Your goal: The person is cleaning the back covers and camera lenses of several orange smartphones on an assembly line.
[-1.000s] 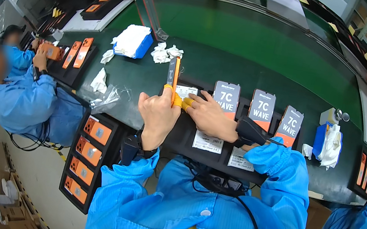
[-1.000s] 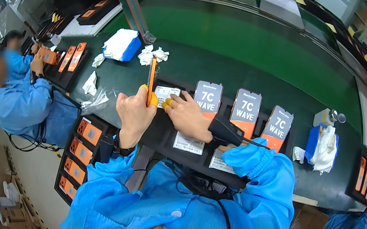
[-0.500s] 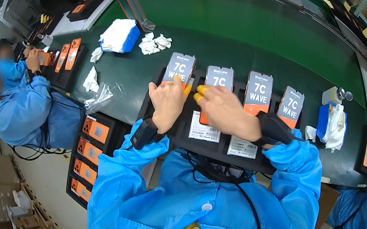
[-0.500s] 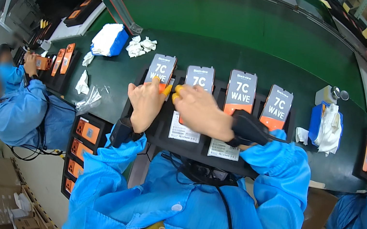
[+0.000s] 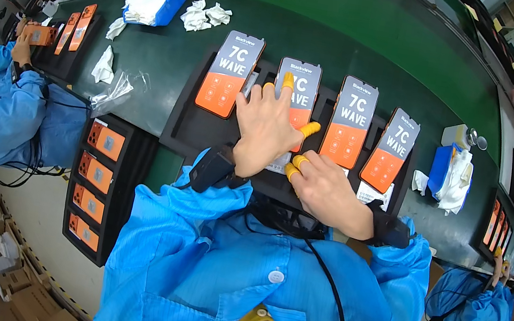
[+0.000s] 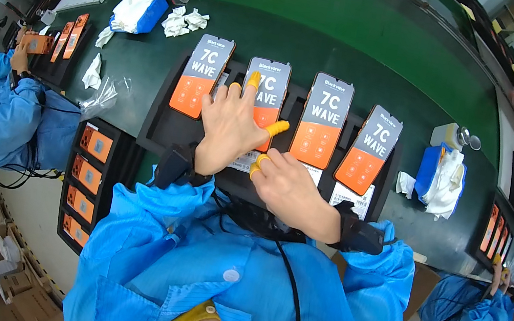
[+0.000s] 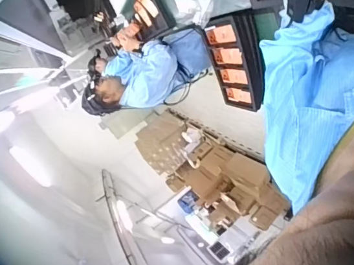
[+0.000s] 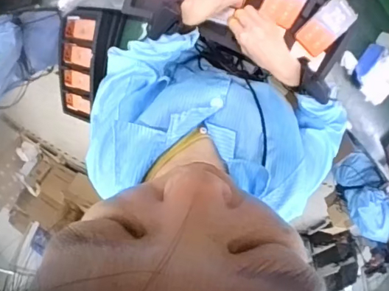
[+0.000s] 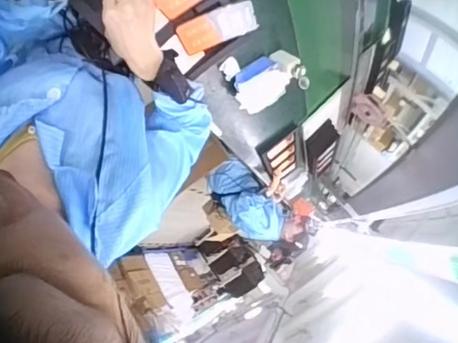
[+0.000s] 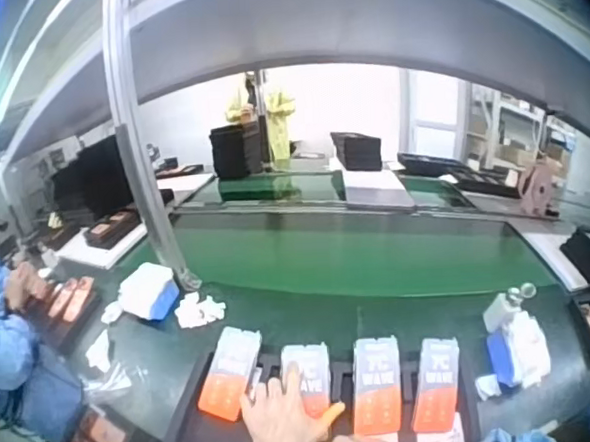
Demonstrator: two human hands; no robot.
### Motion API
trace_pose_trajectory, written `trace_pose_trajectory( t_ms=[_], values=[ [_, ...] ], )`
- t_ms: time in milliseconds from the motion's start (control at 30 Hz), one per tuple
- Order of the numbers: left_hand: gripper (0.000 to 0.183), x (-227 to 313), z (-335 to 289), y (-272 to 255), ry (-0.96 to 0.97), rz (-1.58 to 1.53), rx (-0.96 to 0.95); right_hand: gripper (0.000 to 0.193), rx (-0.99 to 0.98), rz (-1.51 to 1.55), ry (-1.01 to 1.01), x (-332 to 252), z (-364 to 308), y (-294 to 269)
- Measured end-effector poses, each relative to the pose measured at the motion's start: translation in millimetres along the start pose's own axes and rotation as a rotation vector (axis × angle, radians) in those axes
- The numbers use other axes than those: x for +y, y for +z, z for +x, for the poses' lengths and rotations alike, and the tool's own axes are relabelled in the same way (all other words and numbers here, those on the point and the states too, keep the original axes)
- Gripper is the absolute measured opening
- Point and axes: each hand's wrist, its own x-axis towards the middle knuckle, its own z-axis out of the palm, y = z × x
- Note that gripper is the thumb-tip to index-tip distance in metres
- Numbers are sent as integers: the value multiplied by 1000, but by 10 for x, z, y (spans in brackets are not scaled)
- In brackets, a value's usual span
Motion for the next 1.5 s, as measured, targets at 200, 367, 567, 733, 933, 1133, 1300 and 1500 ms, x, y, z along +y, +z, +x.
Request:
trace_pose_trajectory(
  t_ms=[200, 367, 567, 733, 933, 1133, 1300, 1500],
  values=[
    [81, -201, 145, -91, -139, -436, -16, 26, 145, 63, -113, 18, 71, 219],
    [59, -300, 127, -511, -246, -751, 85, 41, 183, -17, 4, 188, 168, 386],
    [69, -327, 73, -417, -161, -556, 171, 33, 117, -100, 152, 439, 344, 354],
    [71, -241, 31, -243, -29, -307, 264, 27, 169, -47, 144, 493, 318, 398],
    [69, -303, 75, -276, -66, -356, 234, 27, 150, -94, 36, 534, 268, 418],
    [67, -213, 21, -219, -56, -266, 226, 27, 92, -103, 126, 623, 282, 344],
    [64, -68, -44, -56, -22, -129, 224, 25, 174, -100, 168, 572, 71, 163],
    [70, 116, -86, -167, 50, 114, 240, 25, 278, 0, 307, 560, -515, -184]
  ],
)
